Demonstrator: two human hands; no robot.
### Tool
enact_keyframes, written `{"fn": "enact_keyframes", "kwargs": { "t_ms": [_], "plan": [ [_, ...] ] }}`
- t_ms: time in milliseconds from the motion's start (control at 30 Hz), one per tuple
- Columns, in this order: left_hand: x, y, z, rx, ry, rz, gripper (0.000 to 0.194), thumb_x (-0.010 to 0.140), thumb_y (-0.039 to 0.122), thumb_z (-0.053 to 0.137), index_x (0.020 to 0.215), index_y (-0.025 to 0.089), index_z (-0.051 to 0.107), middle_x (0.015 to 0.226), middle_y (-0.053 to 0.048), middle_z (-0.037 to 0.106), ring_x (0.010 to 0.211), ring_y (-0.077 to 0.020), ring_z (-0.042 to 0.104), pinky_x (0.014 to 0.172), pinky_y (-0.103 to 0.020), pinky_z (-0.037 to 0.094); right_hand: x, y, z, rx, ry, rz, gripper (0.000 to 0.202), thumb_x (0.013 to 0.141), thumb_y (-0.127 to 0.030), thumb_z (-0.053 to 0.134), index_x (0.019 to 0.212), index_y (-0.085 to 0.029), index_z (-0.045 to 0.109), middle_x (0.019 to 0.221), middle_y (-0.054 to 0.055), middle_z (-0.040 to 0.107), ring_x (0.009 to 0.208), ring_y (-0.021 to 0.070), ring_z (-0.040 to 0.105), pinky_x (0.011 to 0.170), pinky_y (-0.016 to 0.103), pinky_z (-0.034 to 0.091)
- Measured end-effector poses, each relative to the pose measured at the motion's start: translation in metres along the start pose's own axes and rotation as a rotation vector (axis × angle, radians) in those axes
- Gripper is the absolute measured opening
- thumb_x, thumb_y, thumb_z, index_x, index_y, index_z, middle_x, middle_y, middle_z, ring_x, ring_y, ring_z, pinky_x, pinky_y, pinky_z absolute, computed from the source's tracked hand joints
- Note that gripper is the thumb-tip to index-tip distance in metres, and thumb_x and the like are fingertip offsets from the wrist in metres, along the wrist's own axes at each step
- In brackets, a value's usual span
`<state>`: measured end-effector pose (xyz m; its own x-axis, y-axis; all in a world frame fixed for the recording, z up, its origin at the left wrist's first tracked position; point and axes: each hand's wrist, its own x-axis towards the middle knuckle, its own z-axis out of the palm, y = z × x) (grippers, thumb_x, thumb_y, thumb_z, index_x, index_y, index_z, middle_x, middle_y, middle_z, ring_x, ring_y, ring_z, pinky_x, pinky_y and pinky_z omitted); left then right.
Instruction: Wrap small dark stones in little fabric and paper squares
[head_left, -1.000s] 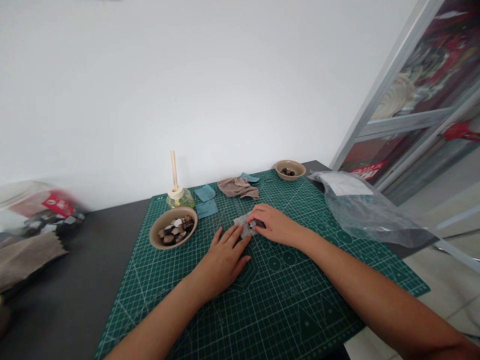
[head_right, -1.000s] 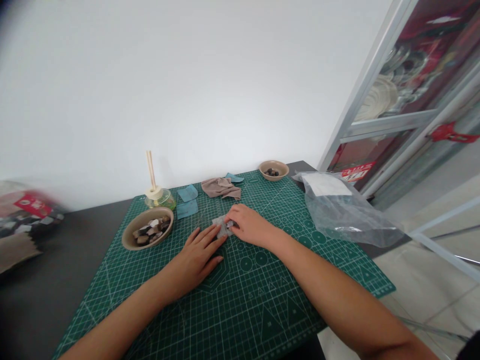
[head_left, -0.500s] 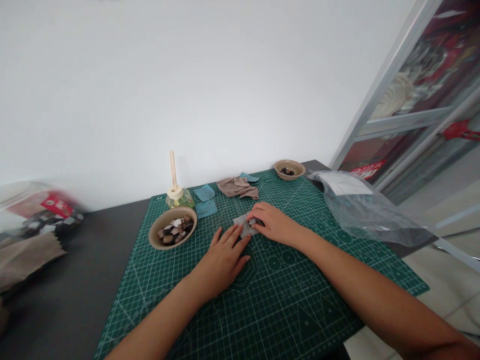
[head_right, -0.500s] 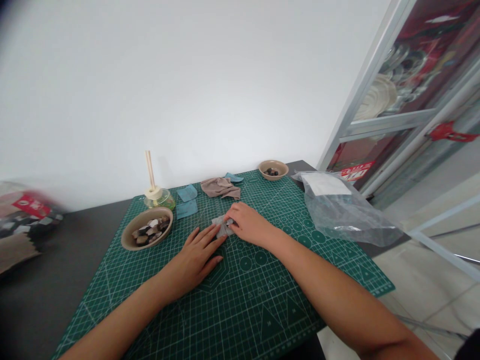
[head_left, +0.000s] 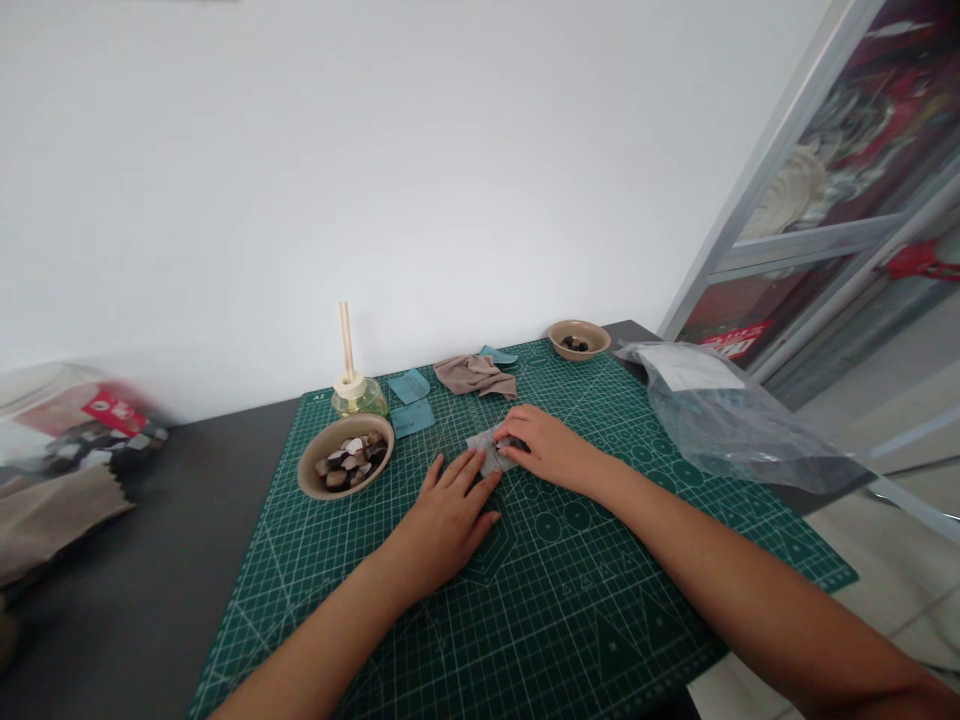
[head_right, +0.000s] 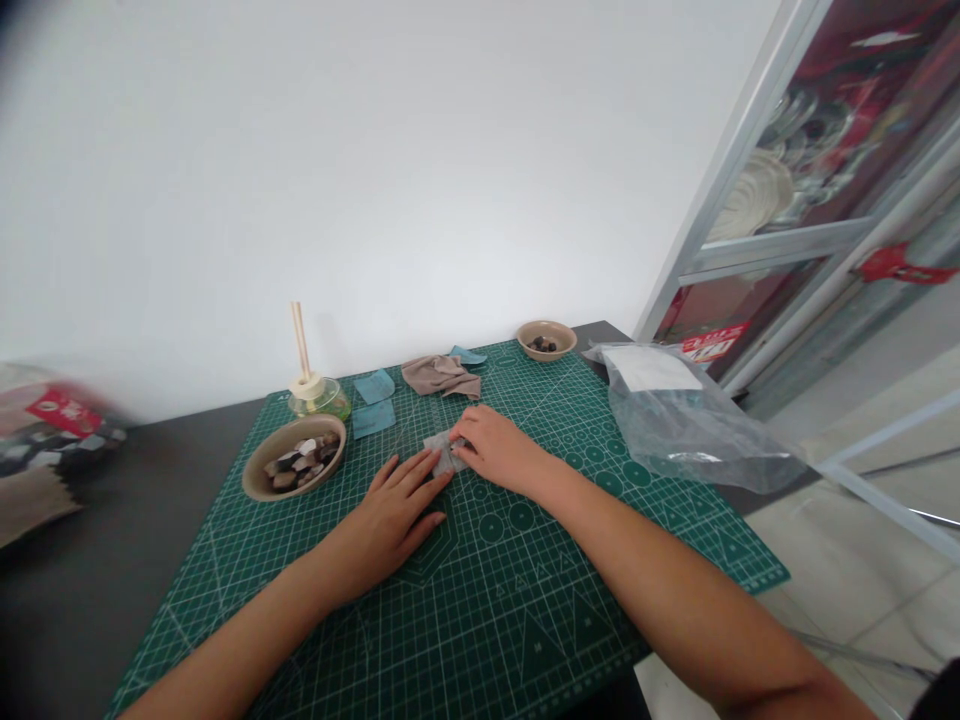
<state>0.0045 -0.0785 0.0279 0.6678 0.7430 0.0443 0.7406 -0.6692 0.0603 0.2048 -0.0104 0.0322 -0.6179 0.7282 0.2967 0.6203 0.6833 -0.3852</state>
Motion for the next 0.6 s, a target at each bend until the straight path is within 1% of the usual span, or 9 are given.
{"fn": "enact_keyframes", "kwargs": {
  "t_ms": [133, 433, 500, 600],
  "plan": [
    [-0.0001, -0.0001, -0.0005, -0.002, 0.002, -0.001, 0.044, 0.095, 0.031, 0.046, 0.136, 0.018, 0.04, 0.146, -0.014, 0.036, 0.136, -0.0278, 0.028, 0.108, -0.055, 0.025, -0.0004, -0.0016, -0.0017, 0.009, -0.009, -0.012, 0.013, 0.083, -0.015, 0.059, 0.095, -0.014, 0.064, 0.095, 0.008, 0.06, 0.095, 0.0217, 0.053, 0.087, 0.036, 0.044],
    [0.0003, 0.0004, -0.0022, -0.017, -0.01, -0.008, 0.045, 0.095, 0.031, 0.045, 0.138, 0.019, 0.038, 0.147, -0.013, 0.035, 0.137, -0.028, 0.027, 0.108, -0.055, 0.024, -0.0019, -0.0063, -0.0069, 0.086, -0.076, -0.063, 0.02, 0.078, -0.005, 0.059, 0.095, -0.014, 0.064, 0.096, 0.008, 0.059, 0.095, 0.0207, 0.054, 0.086, 0.035, 0.044],
    [0.0006, 0.0005, -0.0026, -0.017, -0.008, -0.006, 0.044, 0.096, 0.031, 0.045, 0.138, 0.018, 0.039, 0.146, -0.014, 0.035, 0.137, -0.0281, 0.027, 0.108, -0.056, 0.024, -0.0016, -0.0051, -0.0067, 0.096, -0.059, -0.051, 0.018, 0.079, -0.007, 0.059, 0.095, -0.014, 0.065, 0.095, 0.008, 0.059, 0.094, 0.0204, 0.054, 0.086, 0.035, 0.044],
    [0.001, 0.001, -0.0034, -0.009, -0.012, -0.004, 0.043, 0.095, 0.031, 0.045, 0.136, 0.018, 0.041, 0.146, -0.015, 0.036, 0.136, -0.0287, 0.028, 0.107, -0.056, 0.025, -0.0006, -0.0021, -0.0055, 0.074, -0.015, -0.009, 0.013, 0.084, -0.015, 0.058, 0.095, -0.014, 0.066, 0.093, 0.008, 0.059, 0.094, 0.0207, 0.053, 0.085, 0.035, 0.044]
  ]
}}
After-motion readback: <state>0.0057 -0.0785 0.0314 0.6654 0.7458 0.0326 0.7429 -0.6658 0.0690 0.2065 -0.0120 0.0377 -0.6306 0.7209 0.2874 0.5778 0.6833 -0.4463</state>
